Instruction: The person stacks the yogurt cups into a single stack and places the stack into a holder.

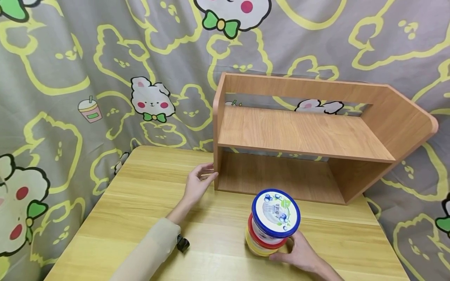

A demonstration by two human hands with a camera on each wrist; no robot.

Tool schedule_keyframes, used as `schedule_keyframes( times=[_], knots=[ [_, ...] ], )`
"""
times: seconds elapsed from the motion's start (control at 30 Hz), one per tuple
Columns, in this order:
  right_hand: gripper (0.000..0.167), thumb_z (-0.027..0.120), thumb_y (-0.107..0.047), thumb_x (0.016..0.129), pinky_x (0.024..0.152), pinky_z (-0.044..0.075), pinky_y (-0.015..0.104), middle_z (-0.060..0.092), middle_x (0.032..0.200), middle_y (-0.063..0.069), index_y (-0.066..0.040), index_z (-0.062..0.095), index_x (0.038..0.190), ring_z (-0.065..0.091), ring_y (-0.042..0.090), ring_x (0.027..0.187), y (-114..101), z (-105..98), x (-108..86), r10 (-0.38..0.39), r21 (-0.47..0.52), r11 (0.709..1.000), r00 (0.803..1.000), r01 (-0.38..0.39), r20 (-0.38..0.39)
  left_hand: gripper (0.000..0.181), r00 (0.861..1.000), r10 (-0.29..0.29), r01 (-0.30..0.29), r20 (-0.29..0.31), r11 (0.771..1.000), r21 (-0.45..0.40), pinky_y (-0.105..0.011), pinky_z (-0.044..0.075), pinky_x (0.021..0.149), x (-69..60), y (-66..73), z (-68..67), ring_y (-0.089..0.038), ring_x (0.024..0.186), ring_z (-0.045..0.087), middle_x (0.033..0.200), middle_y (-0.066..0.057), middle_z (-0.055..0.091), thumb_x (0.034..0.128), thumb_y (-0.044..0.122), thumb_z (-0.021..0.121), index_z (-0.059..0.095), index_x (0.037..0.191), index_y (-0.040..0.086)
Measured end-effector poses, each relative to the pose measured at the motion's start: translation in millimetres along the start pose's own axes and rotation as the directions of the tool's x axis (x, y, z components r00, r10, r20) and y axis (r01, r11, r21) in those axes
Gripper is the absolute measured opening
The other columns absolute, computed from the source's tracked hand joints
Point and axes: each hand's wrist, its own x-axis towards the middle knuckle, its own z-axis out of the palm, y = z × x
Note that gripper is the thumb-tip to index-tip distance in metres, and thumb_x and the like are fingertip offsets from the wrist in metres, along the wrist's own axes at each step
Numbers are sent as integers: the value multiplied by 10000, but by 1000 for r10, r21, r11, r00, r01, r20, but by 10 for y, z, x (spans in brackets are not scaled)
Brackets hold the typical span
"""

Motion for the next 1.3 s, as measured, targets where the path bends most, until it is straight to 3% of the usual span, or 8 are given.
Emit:
schedule_keyframes(
  times=[0.2, 0.43, 0.67, 0.9, 1.3],
  knots=[
    [890, 965, -249, 754, 1128, 395, 184, 626, 1469, -31, -278, 483, 1501, 516, -78, 1333, 1, -16, 16, -49, -14, 999, 999, 49, -1, 365, 1000, -18, 18, -24, 1000, 6, -205, 631, 884, 25, 24, 35, -250, 1105, 736, 1224, -204, 750, 921, 58, 804, 711, 1270, 7],
    [905, 959, -238, 763, 1134, 388, 186, 610, 1485, -31, -275, 462, 1519, 507, -76, 1347, 2, -17, 28, -73, -3, 997, 997, 73, 16, 370, 999, -37, 37, -27, 999, 9, -226, 638, 885, 59, 14, 38, -350, 1156, 722, 1252, -209, 745, 926, 80, 806, 713, 1277, 11],
    [910, 961, -225, 758, 1134, 397, 195, 605, 1482, -70, -285, 465, 1519, 507, -76, 1348, 27, -20, 51, -102, 1, 995, 995, 102, 18, 378, 999, -31, 31, -32, 999, 22, -253, 642, 901, 77, 16, 45, -352, 1163, 725, 1259, -213, 745, 934, 105, 805, 709, 1287, 9],
    [924, 958, -152, 756, 1130, 384, 158, 610, 1475, -47, -210, 458, 1531, 514, -56, 1358, 54, -21, 76, -208, 33, 978, 978, 208, 14, 375, 999, -32, 33, -28, 999, 17, -235, 640, 885, 78, 36, 45, -354, 1154, 726, 1236, -213, 752, 921, 88, 814, 717, 1275, 11],
    [838, 962, -176, 750, 1122, 396, 170, 667, 1423, -70, -267, 535, 1465, 549, -53, 1329, 19, -6, 84, -167, 0, 986, 986, 167, -17, 369, 999, -36, 36, -33, 999, 13, -240, 641, 891, 84, 37, 63, -360, 1151, 729, 1255, -216, 746, 931, 83, 803, 713, 1281, 7]
  ],
)
